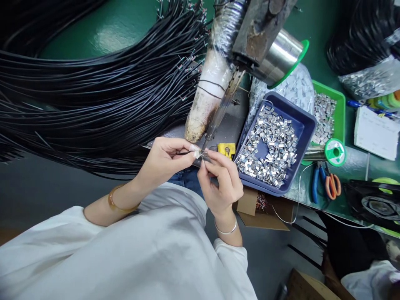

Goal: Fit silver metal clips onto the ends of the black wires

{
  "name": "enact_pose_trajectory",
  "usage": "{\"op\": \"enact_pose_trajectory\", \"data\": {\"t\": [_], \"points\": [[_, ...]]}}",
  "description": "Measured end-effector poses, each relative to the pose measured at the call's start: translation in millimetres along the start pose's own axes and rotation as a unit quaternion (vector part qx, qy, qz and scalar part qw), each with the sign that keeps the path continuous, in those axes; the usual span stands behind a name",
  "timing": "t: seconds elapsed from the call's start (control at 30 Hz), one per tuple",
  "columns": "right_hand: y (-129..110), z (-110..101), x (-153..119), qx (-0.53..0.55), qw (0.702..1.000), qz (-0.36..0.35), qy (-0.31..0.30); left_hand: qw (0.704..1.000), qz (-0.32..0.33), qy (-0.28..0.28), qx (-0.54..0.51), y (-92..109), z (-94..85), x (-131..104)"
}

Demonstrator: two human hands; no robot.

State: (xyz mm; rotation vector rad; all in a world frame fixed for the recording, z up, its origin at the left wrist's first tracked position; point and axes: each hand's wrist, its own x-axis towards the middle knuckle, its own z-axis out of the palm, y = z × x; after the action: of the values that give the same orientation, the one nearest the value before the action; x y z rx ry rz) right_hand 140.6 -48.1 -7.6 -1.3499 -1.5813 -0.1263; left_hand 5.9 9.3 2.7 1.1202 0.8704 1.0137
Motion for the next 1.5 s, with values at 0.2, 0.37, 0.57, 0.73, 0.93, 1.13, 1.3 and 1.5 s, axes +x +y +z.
{"op": "enact_pose_trajectory", "data": {"t": [0.2,0.37,0.57,0.73,0.93,1.13,1.3,1.5], "points": [[1.7,-0.2,-3.6,-0.001,1.0,-0.002,-0.01,1.0,-0.011,-0.018,-0.002,-1.6,-1.8,1.0],[0.6,-1.7,0.1,0.033,0.996,0.07,-0.032,0.997,0.021,-0.052,0.054,-0.2,-3.1,-5.2],[1.8,-4.9,3.7,0.136,0.972,0.182,-0.064,0.93,0.276,0.009,0.242,-9.4,-7.6,-16.2],[3.1,-4.6,-1.6,0.05,0.997,0.061,-0.024,0.926,0.297,-0.017,0.232,-12.1,-7.4,-19.1],[0.6,-8.0,-6.8,0.071,0.988,0.064,0.124,0.972,0.187,0.012,0.144,-6.5,-4.2,-17.1],[1.6,-3.4,-8.8,0.091,0.991,0.077,0.063,0.984,0.116,0.017,0.13,-8.3,-3.4,-13.8],[2.0,0.8,-12.4,0.044,0.997,0.066,-0.008,0.983,0.106,0.001,0.152,-8.8,-2.8,-11.1],[2.9,3.5,-7.1,0.0,1.0,0.02,0.005,0.984,0.085,-0.002,0.156,-10.0,-1.7,-7.3]]}}
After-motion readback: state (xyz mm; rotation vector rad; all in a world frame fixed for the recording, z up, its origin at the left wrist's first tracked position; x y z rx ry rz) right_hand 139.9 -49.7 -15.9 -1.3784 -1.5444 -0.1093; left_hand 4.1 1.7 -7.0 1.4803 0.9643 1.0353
